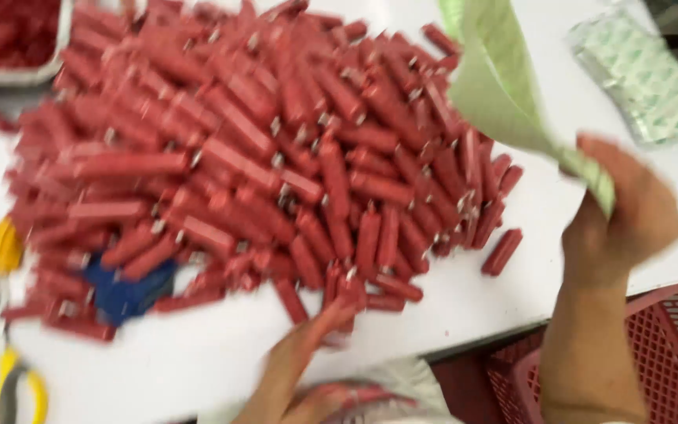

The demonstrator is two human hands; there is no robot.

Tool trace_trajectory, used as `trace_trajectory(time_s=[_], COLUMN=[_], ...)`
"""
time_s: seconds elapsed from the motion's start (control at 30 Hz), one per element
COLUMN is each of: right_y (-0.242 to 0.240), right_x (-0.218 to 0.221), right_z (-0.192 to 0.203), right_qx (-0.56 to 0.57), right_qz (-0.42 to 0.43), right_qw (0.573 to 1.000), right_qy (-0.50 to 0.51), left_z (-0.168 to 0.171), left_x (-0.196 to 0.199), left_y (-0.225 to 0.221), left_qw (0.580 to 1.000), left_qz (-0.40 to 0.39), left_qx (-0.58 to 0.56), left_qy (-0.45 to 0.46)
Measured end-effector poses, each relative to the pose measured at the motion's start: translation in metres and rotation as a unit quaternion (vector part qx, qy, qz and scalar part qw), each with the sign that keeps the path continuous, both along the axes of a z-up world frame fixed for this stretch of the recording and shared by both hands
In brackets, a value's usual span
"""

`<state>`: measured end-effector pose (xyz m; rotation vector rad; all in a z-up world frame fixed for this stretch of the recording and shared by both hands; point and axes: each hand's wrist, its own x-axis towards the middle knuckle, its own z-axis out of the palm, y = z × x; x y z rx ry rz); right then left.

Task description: The person sits at a table covered with packaged sausages and uses yellow-handled scissors to cut a long strip of green labels into individual pieces. They hold the label strip with one hand and cut it repeatedly with the other, placing the cut pieces on the table.

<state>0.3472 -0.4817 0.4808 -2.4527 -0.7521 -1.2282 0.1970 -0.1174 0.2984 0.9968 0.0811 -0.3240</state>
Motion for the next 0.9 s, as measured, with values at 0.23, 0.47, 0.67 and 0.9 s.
trace_trajectory(time_s=[0.23, 0.47, 0.67, 0.9], right_y=[0.094, 0.068, 0.044, 0.16], right_x=[-0.181, -0.222, -0.221, -0.212], right_z=[-0.035, -0.068, -0.149, -0.107], right_qx=[0.031, 0.025, 0.437, 0.623], right_qz=[0.206, 0.227, 0.371, 0.394], right_qw=[0.97, 0.91, 0.435, 0.147], right_qy=[0.124, 0.348, 0.695, 0.66], left_z=[0.119, 0.083, 0.157, 0.147], left_x=[-0.03, -0.057, -0.083, -0.095], left_y=[-0.119, -0.101, -0.034, 0.001], left_qw=[0.968, 0.928, 0.944, 0.895], left_qz=[0.041, 0.13, -0.185, -0.35], left_qx=[-0.247, -0.286, 0.221, 0.269], left_qy=[0.031, 0.201, 0.16, 0.065])
